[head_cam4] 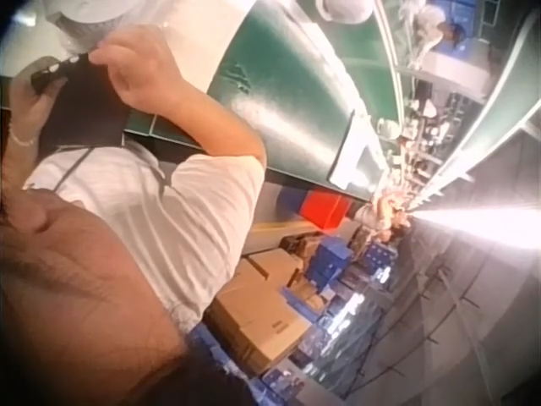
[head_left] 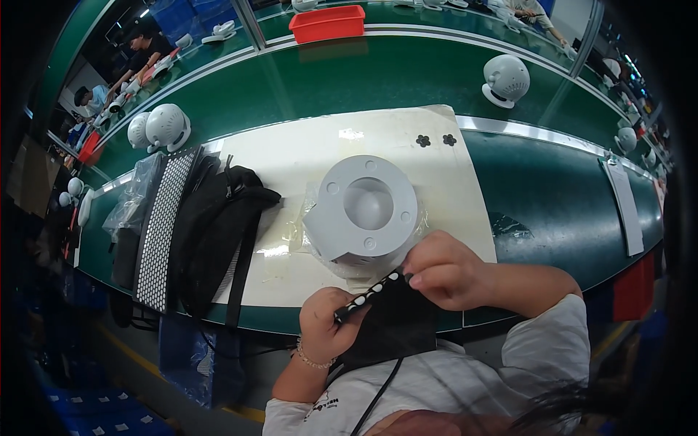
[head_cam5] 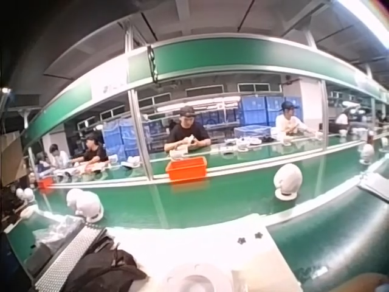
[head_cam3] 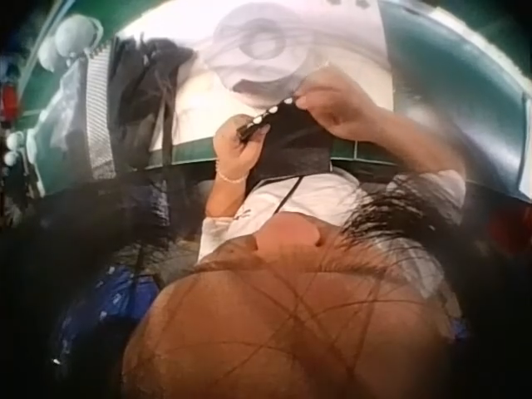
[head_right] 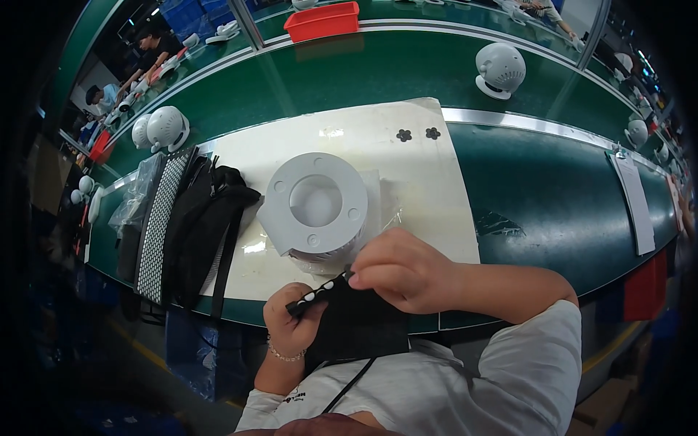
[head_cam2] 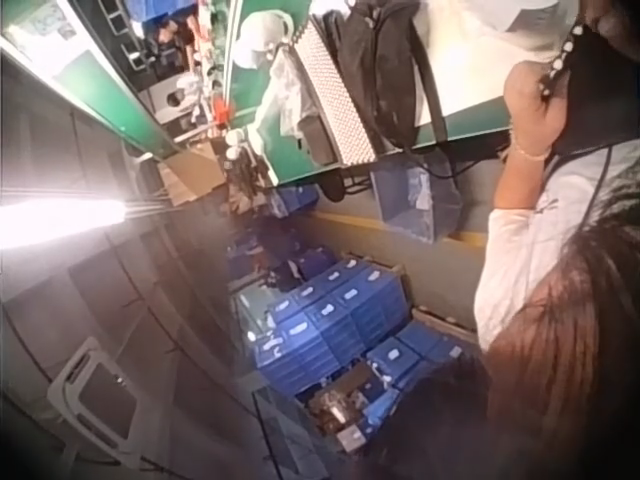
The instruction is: Assembling electronic components and a mesh filter into a security camera housing on a production line.
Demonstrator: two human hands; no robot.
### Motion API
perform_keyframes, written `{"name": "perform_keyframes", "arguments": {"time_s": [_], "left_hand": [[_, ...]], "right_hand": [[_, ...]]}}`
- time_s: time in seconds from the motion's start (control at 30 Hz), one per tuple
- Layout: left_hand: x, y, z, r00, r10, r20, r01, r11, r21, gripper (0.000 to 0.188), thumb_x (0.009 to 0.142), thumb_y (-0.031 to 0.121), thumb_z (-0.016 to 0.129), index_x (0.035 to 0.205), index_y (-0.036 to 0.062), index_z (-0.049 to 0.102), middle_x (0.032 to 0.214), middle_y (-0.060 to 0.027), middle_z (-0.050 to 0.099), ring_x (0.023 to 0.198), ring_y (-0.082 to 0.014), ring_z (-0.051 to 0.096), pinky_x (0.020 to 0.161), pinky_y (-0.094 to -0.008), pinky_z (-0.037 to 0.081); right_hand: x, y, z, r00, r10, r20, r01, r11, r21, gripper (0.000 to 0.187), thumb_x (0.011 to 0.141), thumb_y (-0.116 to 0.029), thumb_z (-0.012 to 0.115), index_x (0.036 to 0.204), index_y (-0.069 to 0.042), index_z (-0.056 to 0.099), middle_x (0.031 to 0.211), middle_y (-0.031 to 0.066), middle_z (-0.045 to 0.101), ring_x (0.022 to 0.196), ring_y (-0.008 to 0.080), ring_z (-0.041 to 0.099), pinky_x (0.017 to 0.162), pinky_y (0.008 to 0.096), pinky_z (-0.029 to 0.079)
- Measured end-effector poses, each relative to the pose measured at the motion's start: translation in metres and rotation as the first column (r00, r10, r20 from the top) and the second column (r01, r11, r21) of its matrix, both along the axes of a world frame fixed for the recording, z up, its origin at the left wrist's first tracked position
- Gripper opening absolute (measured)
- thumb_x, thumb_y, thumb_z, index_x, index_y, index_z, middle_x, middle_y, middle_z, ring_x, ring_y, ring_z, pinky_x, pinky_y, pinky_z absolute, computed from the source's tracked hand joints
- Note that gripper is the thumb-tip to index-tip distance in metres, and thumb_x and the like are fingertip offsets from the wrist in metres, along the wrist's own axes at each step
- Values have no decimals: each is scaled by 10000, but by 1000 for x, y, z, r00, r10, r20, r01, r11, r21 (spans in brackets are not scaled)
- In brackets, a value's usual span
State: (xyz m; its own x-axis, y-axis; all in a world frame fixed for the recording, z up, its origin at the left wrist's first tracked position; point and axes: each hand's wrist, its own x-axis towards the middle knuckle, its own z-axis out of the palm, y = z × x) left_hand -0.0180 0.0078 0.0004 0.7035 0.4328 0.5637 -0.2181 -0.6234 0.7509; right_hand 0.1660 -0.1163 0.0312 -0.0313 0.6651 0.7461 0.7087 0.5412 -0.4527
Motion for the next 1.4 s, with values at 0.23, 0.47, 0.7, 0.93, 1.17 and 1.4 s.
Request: {"name": "perform_keyframes", "arguments": {"time_s": [0.23, 0.47, 0.7, 0.93, 1.17, 1.4], "left_hand": [[0, 3, 0, 998, 19, 65, -23, 998, 55, 277, 575, -44, 695, 805, 20, 556, 782, -115, 579, 625, -246, 563, 554, -307, 452], [13, 1, -3, 996, 21, 87, -36, 985, 168, 306, 582, -28, 703, 871, 24, 614, 1332, -231, 284, 852, -243, 581, 628, -279, 494], [12, -1, -8, 992, 86, 92, -105, 967, 230, 303, 557, 2, 715, 843, 29, 618, 1291, -191, 373, 701, -191, 586, 620, -276, 481], [4, 4, -17, 993, 74, 95, -98, 953, 287, 365, 516, 48, 717, 867, 59, 619, 1267, -141, 412, 614, -167, 541, 591, -290, 446], [6, 2, -13, 991, 84, 102, -112, 941, 318, 374, 505, 44, 709, 867, 68, 618, 1253, -132, 423, 644, -170, 544, 593, -291, 447], [7, 0, -16, 993, 68, 97, -92, 957, 276, 352, 506, 38, 703, 848, 56, 621, 1245, -129, 437, 641, -169, 540, 582, -291, 446]], "right_hand": [[0, 2, 19, 979, 204, -24, -204, 979, 20, 360, 687, 61, 585, 1005, -96, 524, 911, 55, 524, 800, 221, 534, 663, 306, 428], [27, 61, 61, 914, -115, -389, 58, 986, -155, 436, 759, 34, 504, 1155, -83, 363, 1017, 70, 466, 773, 92, 490, 636, 220, 394], [37, 65, 73, 898, -199, -393, 29, 917, -397, 537, 760, 45, 518, 1235, -101, 314, 1050, 84, 454, 821, 114, 518, 733, 245, 421], [26, 49, 74, 976, -179, 124, 200, 963, -181, 555, 681, 108, 542, 1176, -120, 434, 1027, 112, 581, 833, 199, 608, 645, 270, 463], [11, 39, 81, 843, -124, 524, 252, 951, -181, 481, 634, 61, 591, 1073, -126, 525, 1078, 114, 568, 954, 306, 579, 646, 328, 488], [21, 60, 61, 977, -117, -177, 82, 978, -190, 468, 762, -31, 546, 1192, -122, 383, 888, 48, 541, 936, 233, 472, 875, 385, 360]]}}
